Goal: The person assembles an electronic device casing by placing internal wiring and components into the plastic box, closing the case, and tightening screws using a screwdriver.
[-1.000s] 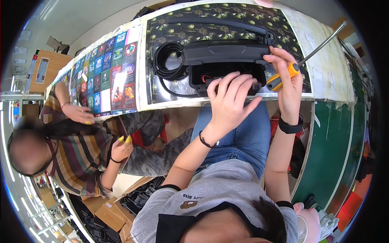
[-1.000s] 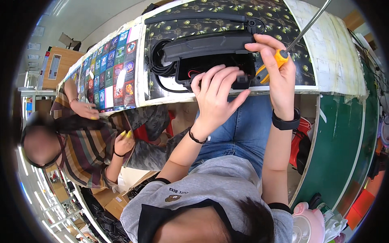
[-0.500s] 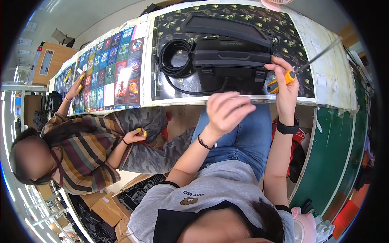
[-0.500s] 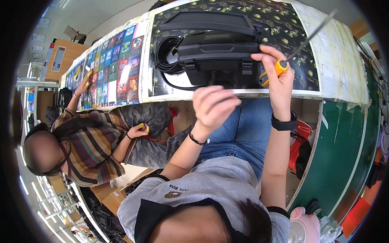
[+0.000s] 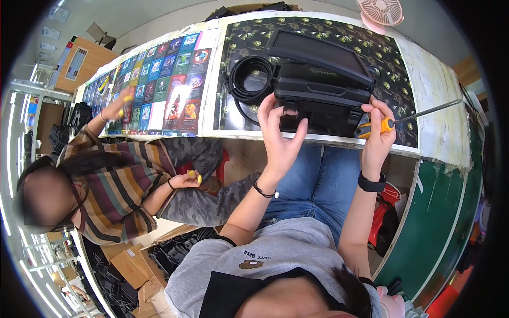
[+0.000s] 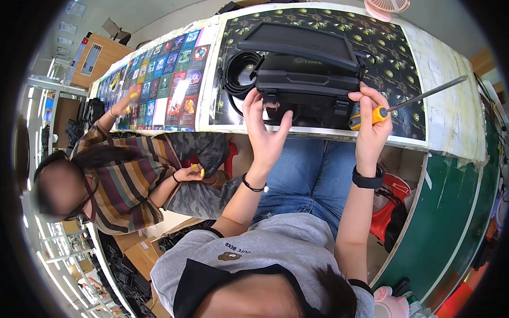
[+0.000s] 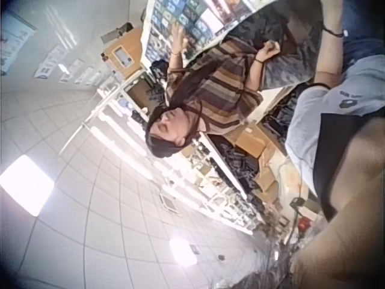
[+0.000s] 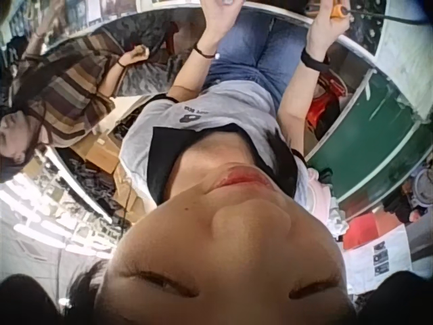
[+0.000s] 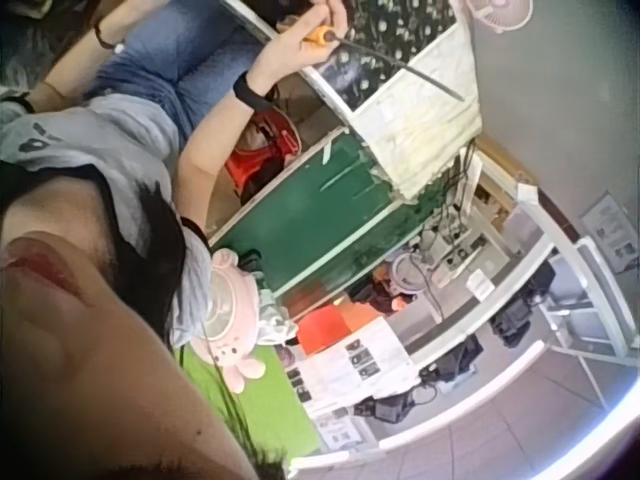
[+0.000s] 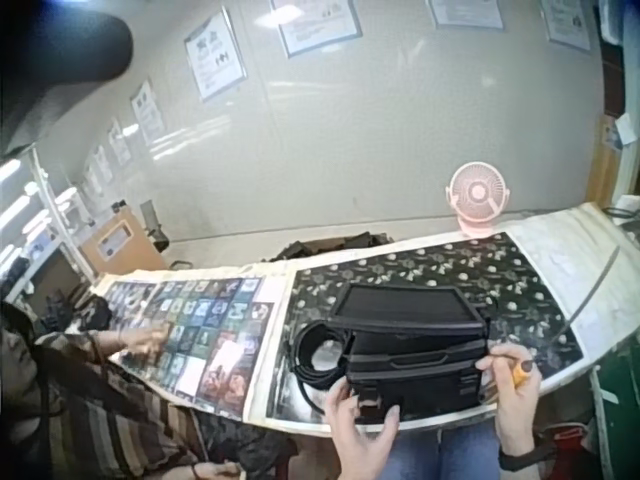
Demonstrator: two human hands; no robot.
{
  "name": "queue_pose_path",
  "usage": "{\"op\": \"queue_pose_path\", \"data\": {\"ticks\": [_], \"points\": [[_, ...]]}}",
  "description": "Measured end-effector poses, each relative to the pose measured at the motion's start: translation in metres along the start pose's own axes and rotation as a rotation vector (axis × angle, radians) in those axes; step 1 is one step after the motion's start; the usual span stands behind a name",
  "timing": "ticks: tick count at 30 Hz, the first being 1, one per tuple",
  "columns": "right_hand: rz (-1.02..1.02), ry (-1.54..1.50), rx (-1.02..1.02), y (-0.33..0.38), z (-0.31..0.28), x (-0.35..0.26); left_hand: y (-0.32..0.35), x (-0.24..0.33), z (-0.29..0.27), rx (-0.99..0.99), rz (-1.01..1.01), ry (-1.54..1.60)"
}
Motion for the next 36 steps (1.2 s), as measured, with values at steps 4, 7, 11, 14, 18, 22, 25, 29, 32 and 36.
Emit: {"op": "queue_pose_path", "data": {"ticks": [4,7,11,14,18,22,25,29,32,36], "points": [[0.000,-0.006,-0.014,-0.002,-0.003,0.002,0.003,0.000,-0.008,0.137,-0.035,0.269],[-0.012,-0.014,-0.028,-0.004,-0.001,0.003,-0.004,0.001,-0.010,0.111,0.021,0.210],[-0.027,-0.060,-0.010,-0.007,0.001,0.003,-0.013,-0.008,-0.006,0.090,-0.077,0.285],[0.002,-0.046,-0.007,-0.006,0.003,0.004,-0.017,-0.014,0.003,0.048,-0.130,0.356],[0.054,-0.047,-0.011,0.000,0.003,0.000,-0.014,-0.019,0.007,-0.006,-0.091,0.284],[0.003,0.090,-0.038,0.002,0.013,-0.012,-0.011,-0.020,0.004,-0.013,-0.029,0.279],[-0.054,0.207,-0.073,-0.005,0.019,-0.022,-0.012,-0.018,0.002,-0.019,-0.008,0.248],[-0.052,0.258,-0.181,-0.017,0.023,-0.023,-0.016,-0.017,-0.001,-0.016,-0.032,0.191],[-0.059,0.280,-0.213,-0.018,0.026,-0.019,-0.015,-0.022,-0.002,0.042,-0.132,0.355],[0.022,0.106,-0.134,-0.009,0.024,-0.009,-0.013,-0.016,-0.004,0.093,-0.103,0.324]]}}
Point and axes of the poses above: each hand's wrist, its own y-axis away from the middle knuckle, its own z-axis out of the palm, x = y × z, the point moved 8 cm from there along -y, towards the middle knuckle, and after that the axes turned 4 degrees about z, right-handed, at the moved point
